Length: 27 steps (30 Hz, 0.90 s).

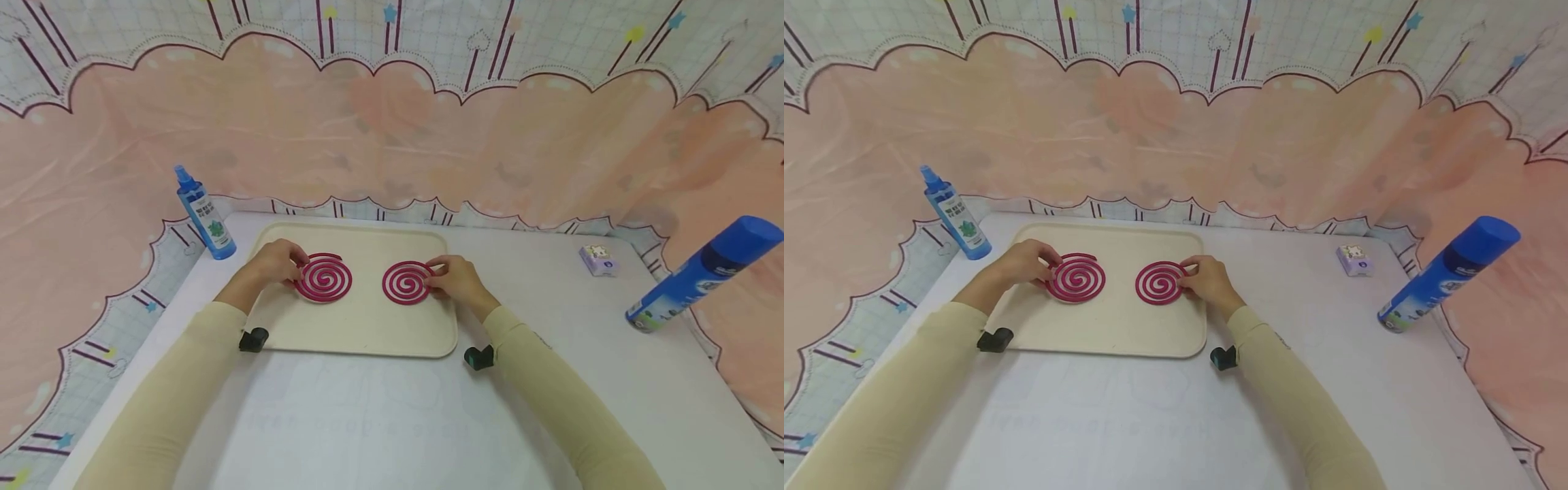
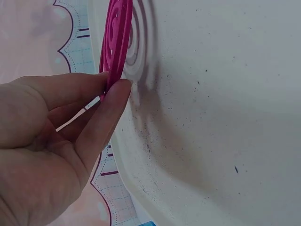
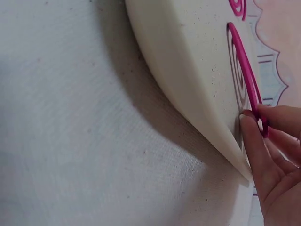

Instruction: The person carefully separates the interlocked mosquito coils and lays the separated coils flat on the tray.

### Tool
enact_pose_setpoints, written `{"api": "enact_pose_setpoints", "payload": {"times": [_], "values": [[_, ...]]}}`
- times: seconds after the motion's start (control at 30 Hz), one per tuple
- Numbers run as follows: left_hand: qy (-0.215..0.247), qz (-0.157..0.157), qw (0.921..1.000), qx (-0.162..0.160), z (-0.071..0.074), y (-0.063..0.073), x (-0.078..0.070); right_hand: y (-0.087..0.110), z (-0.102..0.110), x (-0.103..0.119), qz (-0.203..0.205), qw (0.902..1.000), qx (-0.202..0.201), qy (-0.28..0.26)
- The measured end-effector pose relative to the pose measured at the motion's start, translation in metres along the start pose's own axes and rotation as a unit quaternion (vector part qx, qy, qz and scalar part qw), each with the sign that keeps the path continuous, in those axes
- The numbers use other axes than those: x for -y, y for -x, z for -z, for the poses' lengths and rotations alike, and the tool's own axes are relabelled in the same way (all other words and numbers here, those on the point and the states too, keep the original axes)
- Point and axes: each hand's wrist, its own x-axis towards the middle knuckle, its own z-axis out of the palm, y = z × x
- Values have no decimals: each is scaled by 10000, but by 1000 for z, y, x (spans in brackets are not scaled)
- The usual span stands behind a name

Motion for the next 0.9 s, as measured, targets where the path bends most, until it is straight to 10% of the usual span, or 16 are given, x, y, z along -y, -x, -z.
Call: {"api": "enact_pose_setpoints", "payload": {"times": [0.9], "values": [[-797,196,9965,-136,-5,1,8,10,-3,3,480,9958,-518,587]]}}
